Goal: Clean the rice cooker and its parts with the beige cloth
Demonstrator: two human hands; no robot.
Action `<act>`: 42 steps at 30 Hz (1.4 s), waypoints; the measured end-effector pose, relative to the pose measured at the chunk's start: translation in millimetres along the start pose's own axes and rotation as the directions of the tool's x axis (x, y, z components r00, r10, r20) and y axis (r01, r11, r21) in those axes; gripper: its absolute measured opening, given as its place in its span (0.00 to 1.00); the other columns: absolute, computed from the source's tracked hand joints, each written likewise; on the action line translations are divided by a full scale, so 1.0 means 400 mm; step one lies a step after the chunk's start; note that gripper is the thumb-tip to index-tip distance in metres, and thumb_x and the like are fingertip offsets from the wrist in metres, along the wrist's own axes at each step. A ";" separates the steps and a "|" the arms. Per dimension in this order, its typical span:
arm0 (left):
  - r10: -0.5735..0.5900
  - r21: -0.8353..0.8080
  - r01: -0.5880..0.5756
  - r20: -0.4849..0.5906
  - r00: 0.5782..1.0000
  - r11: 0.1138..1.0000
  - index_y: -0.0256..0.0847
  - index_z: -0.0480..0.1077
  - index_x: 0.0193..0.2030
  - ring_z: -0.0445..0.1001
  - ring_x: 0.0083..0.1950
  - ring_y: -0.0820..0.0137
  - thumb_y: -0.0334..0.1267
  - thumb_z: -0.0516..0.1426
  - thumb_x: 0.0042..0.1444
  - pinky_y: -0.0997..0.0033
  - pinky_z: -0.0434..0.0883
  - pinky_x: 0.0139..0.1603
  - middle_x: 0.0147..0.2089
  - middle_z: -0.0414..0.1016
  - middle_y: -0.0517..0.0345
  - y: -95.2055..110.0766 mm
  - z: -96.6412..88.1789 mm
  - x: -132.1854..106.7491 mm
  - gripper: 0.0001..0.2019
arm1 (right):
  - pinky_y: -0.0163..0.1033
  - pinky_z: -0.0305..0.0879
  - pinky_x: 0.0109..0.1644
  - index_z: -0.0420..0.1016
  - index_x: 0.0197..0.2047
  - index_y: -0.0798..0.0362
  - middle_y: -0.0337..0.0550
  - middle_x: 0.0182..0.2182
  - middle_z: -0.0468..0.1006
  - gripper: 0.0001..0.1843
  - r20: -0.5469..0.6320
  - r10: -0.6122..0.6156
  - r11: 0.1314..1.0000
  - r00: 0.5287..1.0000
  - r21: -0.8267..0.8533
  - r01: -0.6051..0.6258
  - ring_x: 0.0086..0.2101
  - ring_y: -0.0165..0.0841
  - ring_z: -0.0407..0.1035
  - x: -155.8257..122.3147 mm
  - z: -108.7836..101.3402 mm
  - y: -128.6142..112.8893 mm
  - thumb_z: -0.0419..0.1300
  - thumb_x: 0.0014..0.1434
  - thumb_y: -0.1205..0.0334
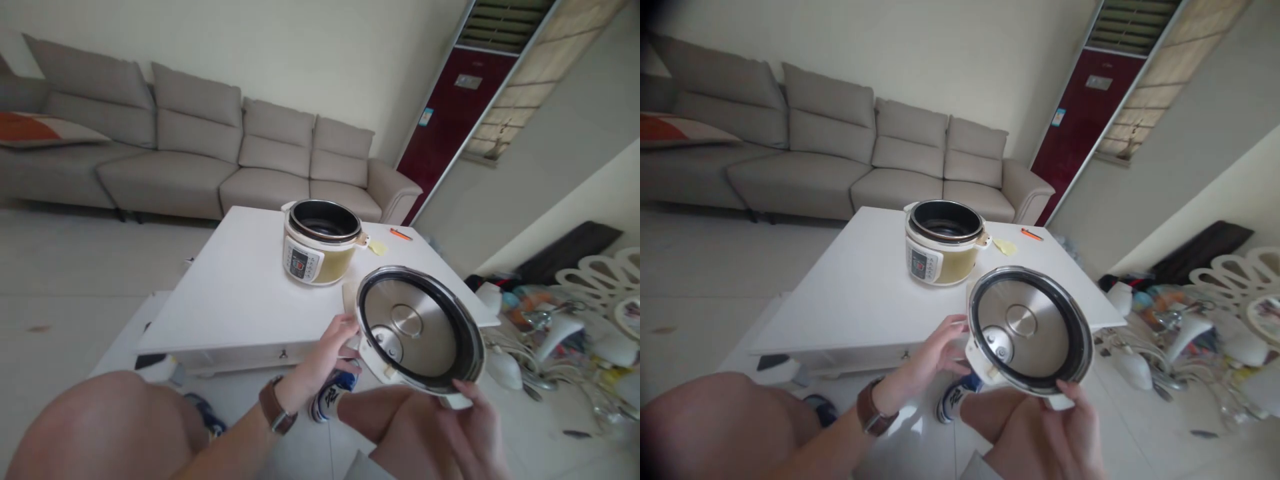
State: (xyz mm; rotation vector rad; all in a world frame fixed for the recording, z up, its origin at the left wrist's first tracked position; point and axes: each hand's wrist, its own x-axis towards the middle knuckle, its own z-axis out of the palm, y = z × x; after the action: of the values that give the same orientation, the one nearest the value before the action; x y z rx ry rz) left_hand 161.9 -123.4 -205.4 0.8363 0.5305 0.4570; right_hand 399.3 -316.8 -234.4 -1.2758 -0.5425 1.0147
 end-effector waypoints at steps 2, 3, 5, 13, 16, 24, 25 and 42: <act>0.039 0.100 -0.037 -0.013 0.999 0.994 0.45 0.69 0.53 0.84 0.44 0.58 0.56 0.66 0.55 0.68 0.78 0.33 0.56 0.75 0.43 0.052 -0.014 0.013 0.26 | 0.47 0.84 0.44 0.80 0.53 0.40 0.38 0.37 0.87 0.24 -0.318 -0.062 0.992 0.946 0.087 0.094 0.38 0.41 0.81 0.041 -0.026 -0.068 0.65 0.52 0.62; 0.075 0.162 -0.071 -0.019 0.997 0.984 0.43 0.71 0.49 0.84 0.44 0.58 0.54 0.68 0.54 0.69 0.78 0.33 0.55 0.76 0.43 0.081 -0.025 0.018 0.23 | 0.43 0.84 0.44 0.79 0.51 0.41 0.37 0.38 0.86 0.24 -0.413 -0.074 0.983 0.908 0.125 0.136 0.39 0.39 0.81 0.066 -0.035 -0.101 0.64 0.49 0.66; 0.156 0.269 -0.144 -0.024 0.988 0.952 0.39 0.73 0.41 0.84 0.44 0.57 0.51 0.69 0.53 0.69 0.78 0.35 0.50 0.78 0.43 0.140 -0.057 0.027 0.19 | 0.41 0.83 0.48 0.77 0.48 0.43 0.37 0.39 0.85 0.24 -0.477 -0.072 0.968 0.876 0.179 0.177 0.39 0.36 0.80 0.124 -0.050 -0.157 0.63 0.46 0.70; 0.328 0.418 -0.217 -0.216 0.920 0.882 0.38 0.68 0.30 0.81 0.37 0.65 0.51 0.72 0.45 0.69 0.76 0.37 0.37 0.80 0.52 0.323 -0.283 0.061 0.22 | 0.48 0.84 0.47 0.72 0.42 0.49 0.42 0.38 0.81 0.22 -0.567 -0.017 0.970 0.823 0.191 0.151 0.36 0.36 0.77 0.401 -0.141 -0.224 0.57 0.41 0.74; 0.361 0.443 -0.202 -0.310 0.880 0.873 0.39 0.67 0.29 0.81 0.34 0.66 0.48 0.69 0.46 0.69 0.75 0.35 0.35 0.79 0.53 0.331 -0.373 0.091 0.18 | 0.44 0.85 0.42 0.71 0.41 0.49 0.40 0.38 0.80 0.20 -0.613 0.010 0.966 0.790 0.210 0.150 0.35 0.35 0.77 0.472 -0.167 -0.214 0.56 0.43 0.74; 0.407 0.690 -0.071 -0.338 0.848 0.721 0.40 0.67 0.25 0.78 0.26 0.67 0.35 0.61 0.48 0.73 0.68 0.27 0.26 0.73 0.58 0.288 -0.497 0.188 0.06 | 0.42 0.84 0.39 0.69 0.40 0.49 0.38 0.37 0.78 0.17 -0.660 0.054 0.962 0.750 0.235 0.137 0.33 0.34 0.77 0.579 -0.164 -0.134 0.57 0.45 0.73; 0.422 0.723 -0.069 -0.320 0.849 0.687 0.40 0.67 0.25 0.78 0.25 0.67 0.34 0.60 0.49 0.73 0.67 0.28 0.25 0.72 0.59 0.288 -0.501 0.190 0.06 | 0.43 0.84 0.39 0.69 0.40 0.49 0.38 0.37 0.78 0.17 -0.662 0.068 0.958 0.747 0.253 0.137 0.34 0.34 0.77 0.590 -0.164 -0.124 0.57 0.46 0.73; 0.501 0.961 0.001 -0.144 0.853 0.275 0.43 0.66 0.25 0.72 0.30 0.66 0.33 0.54 0.53 0.68 0.59 0.35 0.24 0.74 0.59 0.286 -0.511 0.182 0.07 | 0.48 0.83 0.40 0.74 0.46 0.47 0.39 0.44 0.80 0.20 -0.663 0.036 0.965 0.748 0.217 0.146 0.36 0.36 0.76 0.664 -0.176 -0.044 0.62 0.48 0.69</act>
State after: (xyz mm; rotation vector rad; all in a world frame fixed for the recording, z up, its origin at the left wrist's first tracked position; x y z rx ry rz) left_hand 75.6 102.3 -247.8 2.0736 1.1480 0.6407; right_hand 591.2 -126.1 -286.0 -1.2730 0.1100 0.4905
